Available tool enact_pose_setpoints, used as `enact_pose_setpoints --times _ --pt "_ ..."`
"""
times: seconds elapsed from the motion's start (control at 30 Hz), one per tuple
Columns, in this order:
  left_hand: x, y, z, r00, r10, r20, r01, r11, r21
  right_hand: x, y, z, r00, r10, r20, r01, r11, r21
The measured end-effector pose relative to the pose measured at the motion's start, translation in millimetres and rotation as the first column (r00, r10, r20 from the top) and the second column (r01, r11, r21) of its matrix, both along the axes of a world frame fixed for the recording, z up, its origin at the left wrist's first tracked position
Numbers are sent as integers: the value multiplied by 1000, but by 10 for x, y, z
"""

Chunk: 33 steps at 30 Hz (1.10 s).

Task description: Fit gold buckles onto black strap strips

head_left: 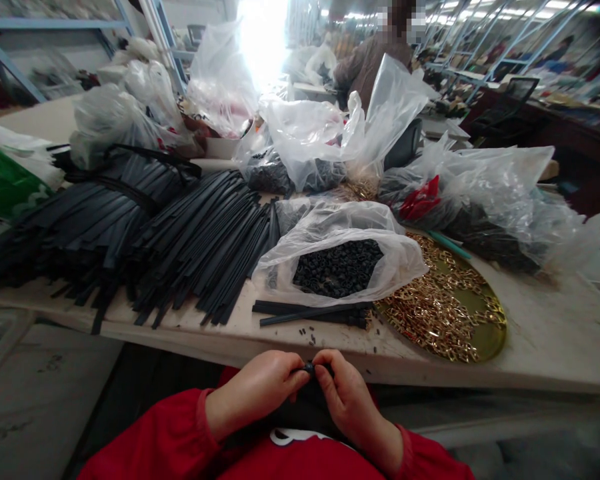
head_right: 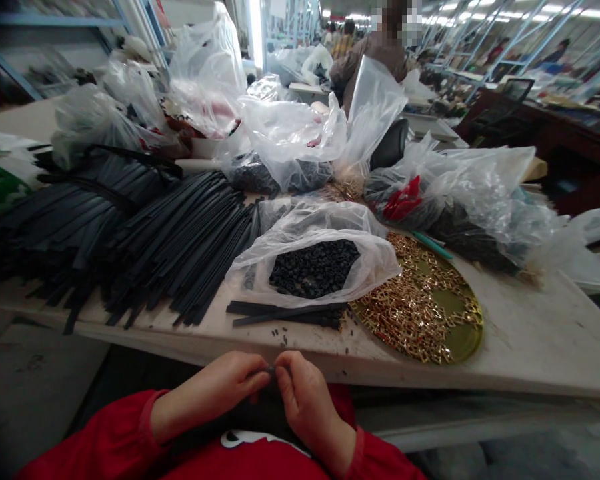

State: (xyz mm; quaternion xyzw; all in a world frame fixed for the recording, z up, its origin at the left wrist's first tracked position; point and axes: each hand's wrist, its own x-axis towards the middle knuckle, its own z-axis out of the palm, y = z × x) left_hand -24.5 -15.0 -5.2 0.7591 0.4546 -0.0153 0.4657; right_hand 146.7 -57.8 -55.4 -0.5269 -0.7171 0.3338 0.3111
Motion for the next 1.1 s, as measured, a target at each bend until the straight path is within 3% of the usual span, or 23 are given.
enact_pose_setpoints --times 0.17,0.4,0.57,0.8,1.1 --pt "3 9 -63 999 -28 -25 30 996 89 0 28 -17 999 -53 1 53 998 -24" --pt "44 46 -114 1000 11 21 -11 1000 29 25 79 50 988 -65 -140 42 987 -156" --pt "-5 58 -51 1000 -11 12 11 1000 14 64 57 68 988 -46 -146 12 974 -225" --pt "90 -10 59 1000 -30 -7 31 999 20 135 -9 79 984 65 -165 -86 988 -126" --pt "149 -70 97 997 -46 57 44 998 44 196 -83 133 983 43 -178 -57 995 -78"
